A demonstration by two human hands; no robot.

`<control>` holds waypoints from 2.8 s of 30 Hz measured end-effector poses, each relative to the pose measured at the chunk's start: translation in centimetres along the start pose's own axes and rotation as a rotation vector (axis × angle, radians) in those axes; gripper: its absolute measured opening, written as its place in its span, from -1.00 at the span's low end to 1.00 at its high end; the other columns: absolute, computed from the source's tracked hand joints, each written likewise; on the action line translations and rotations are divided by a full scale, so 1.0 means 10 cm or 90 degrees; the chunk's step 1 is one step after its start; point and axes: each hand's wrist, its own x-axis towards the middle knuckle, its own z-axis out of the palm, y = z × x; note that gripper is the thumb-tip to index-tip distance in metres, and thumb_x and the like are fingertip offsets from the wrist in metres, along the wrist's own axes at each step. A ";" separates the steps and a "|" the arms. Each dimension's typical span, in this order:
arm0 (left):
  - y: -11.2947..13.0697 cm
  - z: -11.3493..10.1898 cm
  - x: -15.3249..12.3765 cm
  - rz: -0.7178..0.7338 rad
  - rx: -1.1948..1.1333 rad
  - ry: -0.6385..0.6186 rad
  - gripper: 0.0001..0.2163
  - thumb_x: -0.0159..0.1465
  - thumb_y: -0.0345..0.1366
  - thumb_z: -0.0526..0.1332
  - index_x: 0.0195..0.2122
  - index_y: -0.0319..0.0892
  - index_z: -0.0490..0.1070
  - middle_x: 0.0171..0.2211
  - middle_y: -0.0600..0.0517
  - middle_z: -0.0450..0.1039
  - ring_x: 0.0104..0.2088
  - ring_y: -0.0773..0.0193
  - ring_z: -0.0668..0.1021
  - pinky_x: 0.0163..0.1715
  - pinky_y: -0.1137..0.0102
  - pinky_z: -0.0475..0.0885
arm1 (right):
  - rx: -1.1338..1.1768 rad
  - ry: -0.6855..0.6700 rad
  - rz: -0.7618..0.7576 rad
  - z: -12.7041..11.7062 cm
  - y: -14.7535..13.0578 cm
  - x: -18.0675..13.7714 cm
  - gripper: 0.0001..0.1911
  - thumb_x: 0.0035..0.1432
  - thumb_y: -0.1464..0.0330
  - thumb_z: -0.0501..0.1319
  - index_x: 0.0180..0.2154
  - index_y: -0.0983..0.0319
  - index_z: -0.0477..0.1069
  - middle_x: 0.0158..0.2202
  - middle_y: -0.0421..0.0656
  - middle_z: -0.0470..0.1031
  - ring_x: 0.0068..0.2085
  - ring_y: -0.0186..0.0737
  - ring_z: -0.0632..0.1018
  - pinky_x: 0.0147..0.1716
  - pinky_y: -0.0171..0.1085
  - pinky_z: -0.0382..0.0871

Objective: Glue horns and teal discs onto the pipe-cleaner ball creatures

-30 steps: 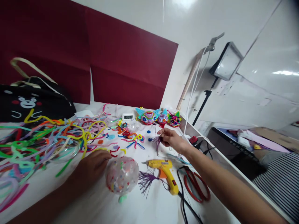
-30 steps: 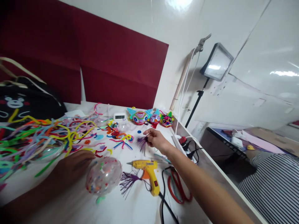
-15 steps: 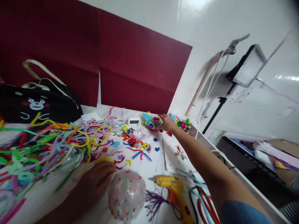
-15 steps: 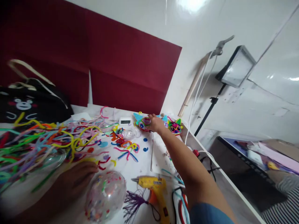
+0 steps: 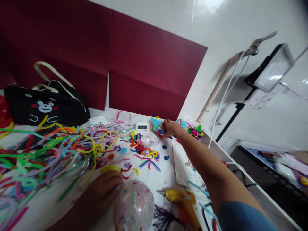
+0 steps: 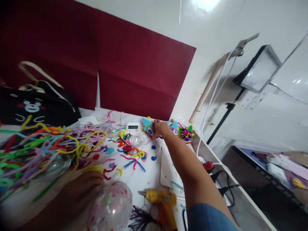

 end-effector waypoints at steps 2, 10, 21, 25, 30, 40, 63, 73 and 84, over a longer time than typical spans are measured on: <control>-0.01 0.00 0.00 0.011 -0.001 -0.005 -0.84 0.31 -0.27 0.12 -0.24 -0.02 0.51 -0.21 0.04 0.55 -0.18 0.25 0.57 -0.14 0.45 0.47 | -0.009 -0.004 0.003 0.02 -0.01 0.01 -0.61 0.28 0.26 0.20 0.10 0.24 0.32 0.07 -0.04 0.39 -0.03 -0.09 0.51 -0.09 -0.03 0.47; -0.01 0.01 0.01 0.011 0.013 -0.025 -0.84 0.30 -0.28 0.12 -0.22 -0.01 0.51 -0.20 0.06 0.55 -0.18 0.27 0.57 -0.14 0.48 0.47 | -0.033 -0.003 0.019 0.09 -0.08 -0.04 -0.62 0.29 0.26 0.20 0.09 0.25 0.32 0.06 -0.04 0.40 -0.05 -0.11 0.52 -0.11 -0.05 0.48; 0.01 0.00 0.00 0.014 0.030 -0.057 -0.80 0.33 -0.31 0.07 -0.21 -0.04 0.51 -0.17 0.02 0.53 -0.14 0.26 0.54 -0.11 0.43 0.46 | -0.041 0.032 0.028 0.02 -0.13 -0.15 -0.62 0.29 0.26 0.20 0.09 0.25 0.32 0.05 -0.04 0.40 -0.06 -0.12 0.52 -0.12 -0.06 0.48; 0.02 0.01 0.01 0.021 0.033 -0.042 -0.81 0.32 -0.31 0.09 -0.21 -0.03 0.51 -0.18 0.02 0.54 -0.15 0.25 0.55 -0.12 0.42 0.46 | -0.043 0.057 0.045 -0.13 -0.07 -0.19 -0.61 0.29 0.25 0.20 0.10 0.25 0.31 0.07 -0.04 0.39 -0.05 -0.11 0.52 -0.11 -0.05 0.48; 0.00 0.02 0.00 0.011 0.023 -0.029 -0.79 0.32 -0.31 0.08 -0.18 -0.04 0.52 -0.16 0.00 0.55 -0.13 0.24 0.55 -0.09 0.40 0.46 | -0.046 0.090 0.054 -0.49 0.05 -0.31 -0.53 0.28 0.19 0.19 0.15 0.23 0.25 0.09 -0.02 0.36 -0.07 -0.11 0.51 -0.13 -0.05 0.47; 0.15 -0.15 0.13 0.038 0.001 0.138 -0.78 0.24 -0.28 0.17 -0.09 -0.07 0.48 -0.09 -0.01 0.54 -0.06 0.16 0.56 0.00 0.31 0.47 | -0.045 0.182 0.018 -1.44 0.00 -0.94 -0.11 -0.12 -0.06 0.31 0.13 0.26 0.11 0.05 0.08 0.34 -0.12 0.13 0.54 -0.22 -0.11 0.39; 1.50 -0.35 0.51 -0.244 -0.943 0.170 -0.57 0.13 -0.26 0.38 -0.04 -0.07 0.24 -0.09 0.01 0.50 -0.04 0.13 0.55 0.06 0.12 0.40 | 0.045 0.200 -0.128 -1.72 -1.08 -2.34 -0.16 -0.14 0.04 0.35 0.10 0.31 0.16 0.00 0.07 0.41 -0.21 0.09 0.58 -0.35 -0.12 0.43; 1.38 -0.30 0.48 -0.276 -0.953 0.253 -0.64 0.14 -0.31 0.35 -0.09 -0.08 0.24 -0.04 -0.02 0.49 0.01 0.05 0.54 0.03 0.09 0.44 | 0.072 0.191 -0.157 -1.61 -1.32 -2.34 -0.02 -0.08 0.07 0.34 0.26 0.30 0.00 0.16 0.15 0.26 -0.18 0.05 0.58 -0.35 -0.14 0.45; 1.24 -0.43 0.43 -0.291 -0.909 0.225 -0.49 0.16 -0.28 0.32 0.12 0.00 0.23 -0.01 0.00 0.48 -0.02 0.02 0.54 -0.04 0.08 0.48 | 0.484 0.262 -0.144 -1.61 -0.87 -2.84 -0.60 0.12 0.16 0.30 -0.04 0.20 0.44 -0.29 -0.20 0.49 -0.42 -0.32 0.45 -0.41 -0.32 0.28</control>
